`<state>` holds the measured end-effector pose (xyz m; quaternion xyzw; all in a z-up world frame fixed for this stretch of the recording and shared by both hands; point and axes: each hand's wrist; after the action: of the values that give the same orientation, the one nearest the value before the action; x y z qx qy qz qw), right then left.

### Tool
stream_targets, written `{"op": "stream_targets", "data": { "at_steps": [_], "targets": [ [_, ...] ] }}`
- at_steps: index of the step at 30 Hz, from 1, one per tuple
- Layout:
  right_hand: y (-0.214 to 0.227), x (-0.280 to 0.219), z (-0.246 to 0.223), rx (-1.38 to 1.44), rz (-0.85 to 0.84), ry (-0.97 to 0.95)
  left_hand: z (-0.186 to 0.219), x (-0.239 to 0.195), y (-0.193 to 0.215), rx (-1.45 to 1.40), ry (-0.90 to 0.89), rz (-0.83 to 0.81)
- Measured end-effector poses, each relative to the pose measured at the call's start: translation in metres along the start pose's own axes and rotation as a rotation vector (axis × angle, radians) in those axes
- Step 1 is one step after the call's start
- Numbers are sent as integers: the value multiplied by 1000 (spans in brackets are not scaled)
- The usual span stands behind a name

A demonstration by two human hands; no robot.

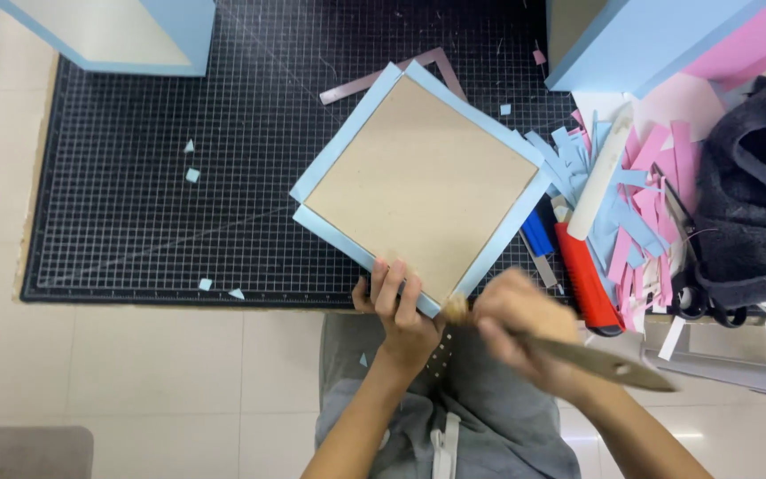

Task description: The person assembles a light blue cardboard box by folding and creasing its edges with a bone folder. They then apply glue to the box's edges using a brush and press the flaps to secure them.

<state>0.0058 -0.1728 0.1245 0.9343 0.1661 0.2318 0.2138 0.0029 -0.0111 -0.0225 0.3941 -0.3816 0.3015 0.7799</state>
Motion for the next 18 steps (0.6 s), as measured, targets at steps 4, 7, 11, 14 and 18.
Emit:
{"op": "stream_targets", "data": {
  "at_steps": [4,7,11,14,18],
  "targets": [
    [14,6,26,62,58,37,-3,6,-3,34,-29,22],
    [10,1,51,16,266,87,1,7,0,30,-43,35],
    [-6,-3,1,347,85,-144,5,8,8,43,25,-29],
    [11,8,17,239,443,-218,4,9,5,-1,36,-19],
    [8,14,33,101,412,-160,4,11,12,15,23,-39]
  ]
}}
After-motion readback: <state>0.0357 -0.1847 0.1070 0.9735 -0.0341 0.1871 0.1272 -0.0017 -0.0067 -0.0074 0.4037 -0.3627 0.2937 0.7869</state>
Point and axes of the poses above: each hand's wrist, its own x-axis towards the middle knuckle, its own y-axis out of the back of the hand, z = x × y, and after that the axes turned 4 degrees about x, right-handed
